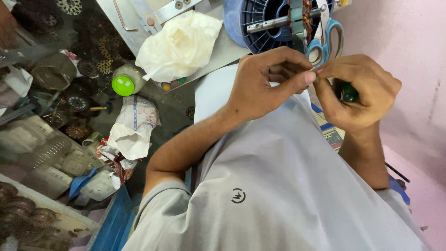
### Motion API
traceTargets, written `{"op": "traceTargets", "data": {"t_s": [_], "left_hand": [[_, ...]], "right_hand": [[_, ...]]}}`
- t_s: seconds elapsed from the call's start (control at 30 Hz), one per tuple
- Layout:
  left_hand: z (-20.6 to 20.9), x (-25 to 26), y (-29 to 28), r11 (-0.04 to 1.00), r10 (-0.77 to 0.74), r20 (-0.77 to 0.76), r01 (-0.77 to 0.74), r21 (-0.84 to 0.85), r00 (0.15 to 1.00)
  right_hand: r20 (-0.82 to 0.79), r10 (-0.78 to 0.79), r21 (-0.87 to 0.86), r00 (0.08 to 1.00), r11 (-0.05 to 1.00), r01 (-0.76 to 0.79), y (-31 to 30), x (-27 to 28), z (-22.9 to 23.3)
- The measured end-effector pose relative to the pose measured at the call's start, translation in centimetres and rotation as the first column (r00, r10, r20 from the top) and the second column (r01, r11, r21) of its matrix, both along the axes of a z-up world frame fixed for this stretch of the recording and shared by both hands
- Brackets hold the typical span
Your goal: The person uses a screwdriver and scissors to adjust and trim components on a blue motor stator. They repeatedly insert a small white strip into slots, secure it with the screwdriver, and trim excess material with scissors.
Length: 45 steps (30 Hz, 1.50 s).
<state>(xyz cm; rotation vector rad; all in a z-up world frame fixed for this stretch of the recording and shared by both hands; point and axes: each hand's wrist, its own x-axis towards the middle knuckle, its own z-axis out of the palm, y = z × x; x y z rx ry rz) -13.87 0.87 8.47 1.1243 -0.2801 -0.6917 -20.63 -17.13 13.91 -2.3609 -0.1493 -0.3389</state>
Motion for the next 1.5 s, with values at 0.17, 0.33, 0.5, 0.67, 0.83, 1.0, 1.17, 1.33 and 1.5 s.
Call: {"op": "traceTargets", "data": {"t_s": [0.17, 0.33, 0.5, 0.67, 0.83, 1.0, 1.17, 1.33, 1.5], "left_hand": [[-0.3, -0.1, -0.4, 0.999, 0.032, -0.023, -0.032, -0.019, 0.999], [-0.1, -0.2, -0.1, 0.996, 0.081, 0.077, -0.083, 0.019, 0.994], [0.3, -0.3, -0.3, 0.984, 0.156, 0.228, -0.173, 0.053, 0.961], [0.4, -0.3, -0.6, 0.977, 0.164, 0.281, -0.194, 0.085, 0.946], [-0.1, -0.6, -0.8, 0.981, 0.171, 0.198, -0.185, 0.052, 0.965], [-0.6, -0.4, -0.7, 0.979, 0.023, -0.129, -0.048, -0.197, 0.991], [-0.5, -0.1, -0.7, 0.999, 0.0, 0.124, 0.006, -0.047, 0.992], [-0.5, 0.5, -0.5, 0.998, -0.025, 0.074, 0.029, -0.053, 0.997], [-0.2, 0.6, -0.5, 0.999, 0.042, 0.178, -0.047, 0.023, 0.983]], "right_hand": [[0.136, 0.055, -0.18, 0.989, 0.983, -0.03, 0.1, 0.4, -0.2], [-0.041, -0.03, -0.035, 0.999, 0.999, 0.029, 0.1, 0.1, 0.9], [-0.072, -0.05, -0.009, 0.996, 0.999, 0.049, 0.2, -0.4, 1.1], [-0.084, -0.102, -0.009, 0.991, 0.995, 0.102, 0.5, -0.8, 0.8], [-0.141, -0.177, 0.079, 0.974, 0.979, 0.189, 1.0, -0.7, 0.6], [-0.175, -0.217, 0.173, 0.96, 0.953, 0.247, 0.9, 0.4, 0.8], [-0.029, -0.144, 0.081, 0.989, 0.986, 0.146, 1.4, 0.8, 0.7], [-0.045, -0.164, -0.011, 0.986, 0.987, 0.163, 1.2, 0.1, 0.5], [0.031, -0.102, -0.163, 0.994, 0.981, 0.105, 0.7, 0.2, 0.3]]}}
